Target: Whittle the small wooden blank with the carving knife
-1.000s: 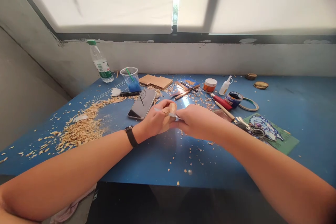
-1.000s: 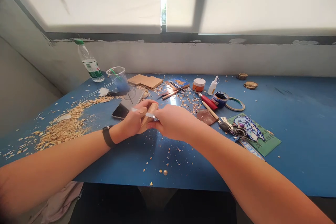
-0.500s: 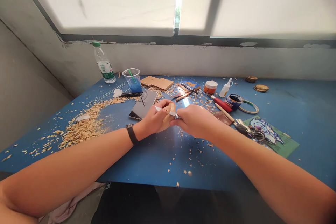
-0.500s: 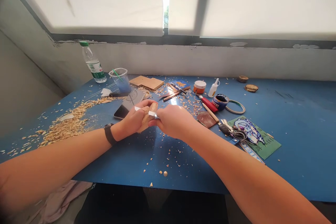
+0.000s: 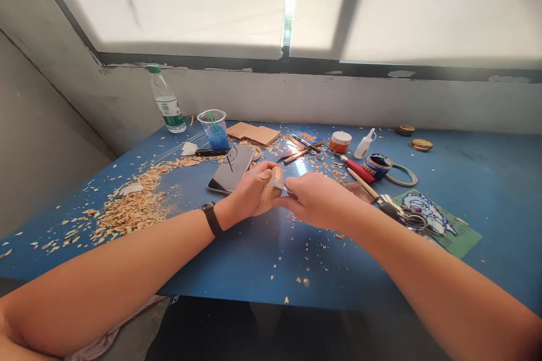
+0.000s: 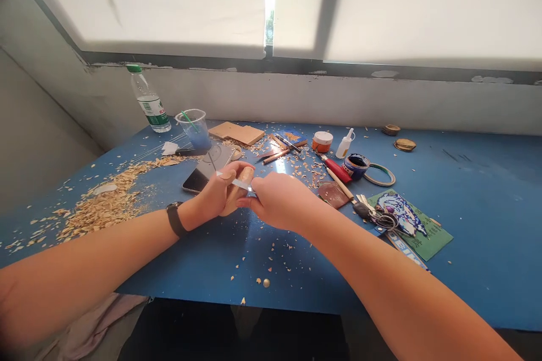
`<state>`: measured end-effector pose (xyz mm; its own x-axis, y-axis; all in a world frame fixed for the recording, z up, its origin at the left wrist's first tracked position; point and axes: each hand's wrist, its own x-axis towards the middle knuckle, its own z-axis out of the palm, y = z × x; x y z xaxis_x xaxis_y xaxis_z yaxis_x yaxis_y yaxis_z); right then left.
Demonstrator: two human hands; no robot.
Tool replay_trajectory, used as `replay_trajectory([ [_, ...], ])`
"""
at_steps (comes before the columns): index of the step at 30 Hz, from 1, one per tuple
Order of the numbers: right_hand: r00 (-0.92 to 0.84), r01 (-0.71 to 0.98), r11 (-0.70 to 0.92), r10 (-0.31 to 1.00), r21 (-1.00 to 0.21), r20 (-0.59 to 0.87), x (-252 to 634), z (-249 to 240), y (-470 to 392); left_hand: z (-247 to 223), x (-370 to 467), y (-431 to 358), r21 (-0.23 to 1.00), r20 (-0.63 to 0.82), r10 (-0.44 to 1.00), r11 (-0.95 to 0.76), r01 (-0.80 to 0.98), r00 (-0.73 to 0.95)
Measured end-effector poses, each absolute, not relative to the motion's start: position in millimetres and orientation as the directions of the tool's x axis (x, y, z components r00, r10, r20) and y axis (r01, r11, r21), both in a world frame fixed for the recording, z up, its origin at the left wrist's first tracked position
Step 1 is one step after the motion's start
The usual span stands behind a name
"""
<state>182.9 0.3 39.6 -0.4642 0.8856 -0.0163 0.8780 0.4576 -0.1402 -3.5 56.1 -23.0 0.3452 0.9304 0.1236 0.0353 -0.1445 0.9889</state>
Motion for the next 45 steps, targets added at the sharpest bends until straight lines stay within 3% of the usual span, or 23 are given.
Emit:
replay_trajectory([
  [9, -0.462, 0.853, 0.453, 0.887, -0.258, 0.032, 175.7, 32.0, -7.3, -21.9, -7.5, 49.5, 0.988, 0.151, 0.866, -0.135, -0.069, 0.477],
  [15, -0.515, 0.814, 0.508, 0.856, -0.281, 0.053, 175.9, 30.4, -7.2, -17.6, -8.0, 47.5, 0.995, 0.086, 0.835, -0.047, -0.086, 0.543],
  [20, -0.515, 0.816, 0.511, 0.855, -0.271, 0.059, 176.0, 30.3, -7.9, -16.1, -8.3, 45.2, 0.996, 0.024, 0.836, 0.028, -0.085, 0.549],
  [36, -0.449, 0.878, 0.446, 0.893, -0.173, 0.024, 173.1, 43.9, -17.4, -31.3, -8.0, 51.3, 0.983, 0.151, 0.841, -0.072, -0.169, 0.52],
  [45, -0.453, 0.881, 0.45, 0.891, -0.147, 0.015, 177.6, 48.3, -16.3, -30.9, -13.0, 48.4, 0.988, 0.154, 0.831, -0.139, -0.068, 0.535],
])
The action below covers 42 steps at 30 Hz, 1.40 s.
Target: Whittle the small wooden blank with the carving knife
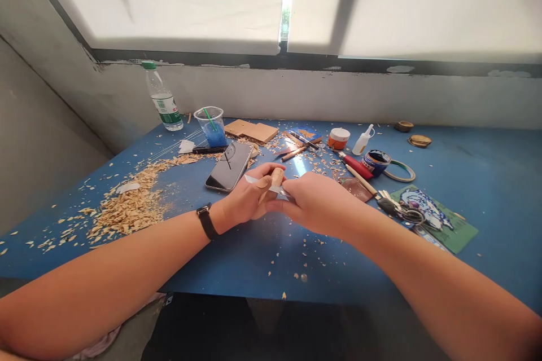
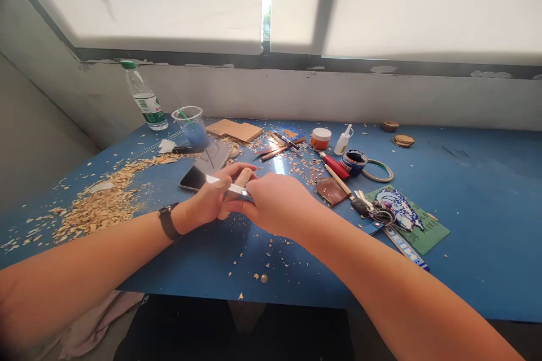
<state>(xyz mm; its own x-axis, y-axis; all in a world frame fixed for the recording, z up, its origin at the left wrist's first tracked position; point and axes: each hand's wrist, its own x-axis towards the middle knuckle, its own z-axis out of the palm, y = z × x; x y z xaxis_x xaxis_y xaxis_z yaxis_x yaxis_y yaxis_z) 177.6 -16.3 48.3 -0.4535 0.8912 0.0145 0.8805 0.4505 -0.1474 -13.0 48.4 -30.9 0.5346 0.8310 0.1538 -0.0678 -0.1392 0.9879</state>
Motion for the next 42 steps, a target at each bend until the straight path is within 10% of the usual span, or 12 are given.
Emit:
replay_trajectory([
  [42, -0.522, 0.836, 0.525, 0.851, -0.158, 0.067, 180.3, 40.0, -12.0, -22.1, -8.8, 42.9, 0.998, -0.008, 0.834, 0.044, -0.052, 0.552],
])
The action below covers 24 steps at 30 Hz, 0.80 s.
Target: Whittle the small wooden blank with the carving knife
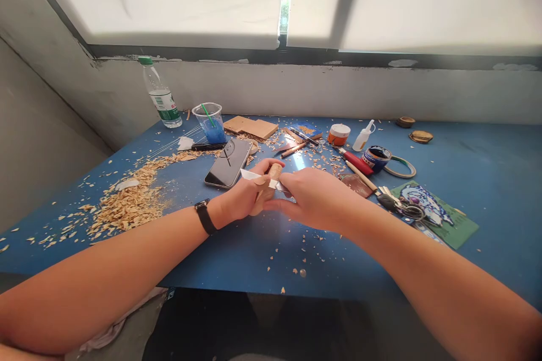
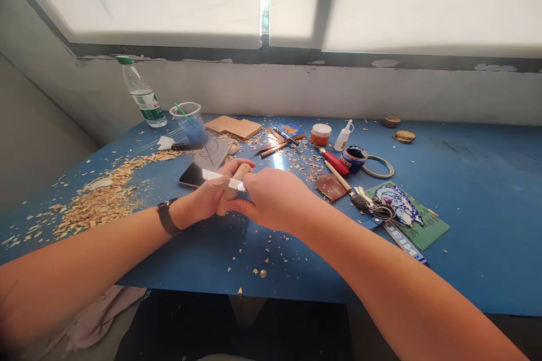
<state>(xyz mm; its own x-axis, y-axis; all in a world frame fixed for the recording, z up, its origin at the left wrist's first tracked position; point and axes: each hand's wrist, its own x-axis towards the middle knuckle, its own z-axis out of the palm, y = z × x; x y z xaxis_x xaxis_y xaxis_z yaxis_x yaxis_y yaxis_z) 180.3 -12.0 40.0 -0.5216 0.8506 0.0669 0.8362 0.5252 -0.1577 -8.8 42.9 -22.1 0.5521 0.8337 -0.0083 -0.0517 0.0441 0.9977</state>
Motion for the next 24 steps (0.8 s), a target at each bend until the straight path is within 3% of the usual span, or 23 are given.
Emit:
replay_trajectory([
  [4, -0.524, 0.833, 0.528, 0.849, -0.164, 0.068, 181.7, 40.7, -12.2, -20.5, -8.2, 41.3, 0.998, -0.028, 0.83, 0.057, -0.034, 0.558],
  [10, -0.483, 0.859, 0.474, 0.876, -0.194, 0.003, 186.6, 51.4, -11.6, -18.4, -7.1, 41.2, 0.998, 0.058, 0.846, -0.04, -0.046, 0.53],
  [15, -0.477, 0.871, 0.468, 0.878, -0.15, -0.035, 185.7, 55.1, -16.0, -19.3, -7.4, 39.4, 0.999, 0.05, 0.851, -0.041, -0.028, 0.523],
  [21, -0.459, 0.888, 0.459, 0.886, -0.018, -0.059, 184.9, 54.3, -16.2, -21.2, -2.0, 38.2, 0.995, 0.063, 0.84, -0.007, -0.104, 0.539],
  [24, -0.496, 0.868, 0.495, 0.867, -0.03, -0.044, 186.9, 55.8, -15.1, -19.8, -0.4, 37.0, 0.991, 0.078, 0.819, -0.002, -0.132, 0.569],
])
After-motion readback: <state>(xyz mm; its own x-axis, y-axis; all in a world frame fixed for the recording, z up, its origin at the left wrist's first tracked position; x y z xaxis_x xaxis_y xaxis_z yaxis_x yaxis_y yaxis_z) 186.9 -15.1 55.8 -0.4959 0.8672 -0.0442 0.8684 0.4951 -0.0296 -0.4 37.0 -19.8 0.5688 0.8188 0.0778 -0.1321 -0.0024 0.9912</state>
